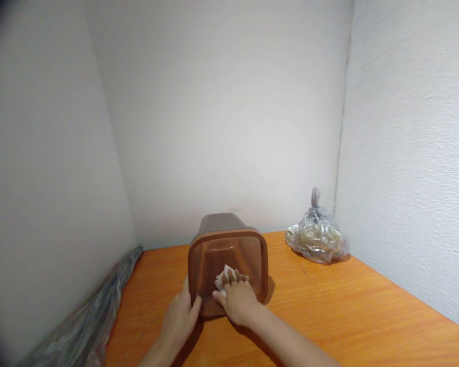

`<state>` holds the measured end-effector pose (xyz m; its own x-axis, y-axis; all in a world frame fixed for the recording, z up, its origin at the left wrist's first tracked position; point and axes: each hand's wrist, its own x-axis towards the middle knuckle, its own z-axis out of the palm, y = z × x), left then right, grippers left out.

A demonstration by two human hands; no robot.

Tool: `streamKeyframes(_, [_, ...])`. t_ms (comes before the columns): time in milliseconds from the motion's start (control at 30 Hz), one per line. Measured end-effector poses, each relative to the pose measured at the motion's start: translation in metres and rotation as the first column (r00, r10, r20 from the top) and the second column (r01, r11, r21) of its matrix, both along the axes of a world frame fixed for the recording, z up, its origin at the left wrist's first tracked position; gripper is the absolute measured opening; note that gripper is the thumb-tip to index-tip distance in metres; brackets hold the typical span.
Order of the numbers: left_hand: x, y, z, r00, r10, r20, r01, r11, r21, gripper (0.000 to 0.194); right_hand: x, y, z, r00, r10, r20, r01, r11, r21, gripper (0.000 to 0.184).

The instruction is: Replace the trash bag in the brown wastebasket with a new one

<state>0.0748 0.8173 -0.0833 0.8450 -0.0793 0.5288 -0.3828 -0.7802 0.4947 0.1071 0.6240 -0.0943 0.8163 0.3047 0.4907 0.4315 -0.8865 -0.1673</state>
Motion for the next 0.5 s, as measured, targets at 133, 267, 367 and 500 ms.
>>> streamKeyframes(133, [-0.024, 0.000, 0.038, 0.989, 0.115, 0.090, -0.133, 0.962, 0.240, 0.057, -0.057, -0.017, -0.002, 0.990, 0.142, -0.010, -0.142, 0.990, -0.022, 0.058])
streamKeyframes(267, [-0.056, -0.016, 0.087, 0.959, 0.120, 0.258, -0.207, 0.916, 0.343, 0.043, -0.075, -0.022, 0.011, 0.974, 0.225, -0.001, -0.225, 0.974, -0.029, 0.053])
streamKeyframes(367, [-0.072, -0.035, 0.110, 0.940, 0.053, 0.338, -0.183, 0.913, 0.364, 0.027, -0.069, -0.018, 0.010, 0.973, 0.231, 0.010, -0.230, 0.972, -0.048, 0.052])
streamKeyframes(500, [-0.071, -0.054, 0.109, 0.893, -0.071, 0.445, -0.095, 0.935, 0.341, 0.035, -0.045, -0.016, 0.003, 0.974, 0.220, 0.057, -0.219, 0.975, -0.033, 0.039])
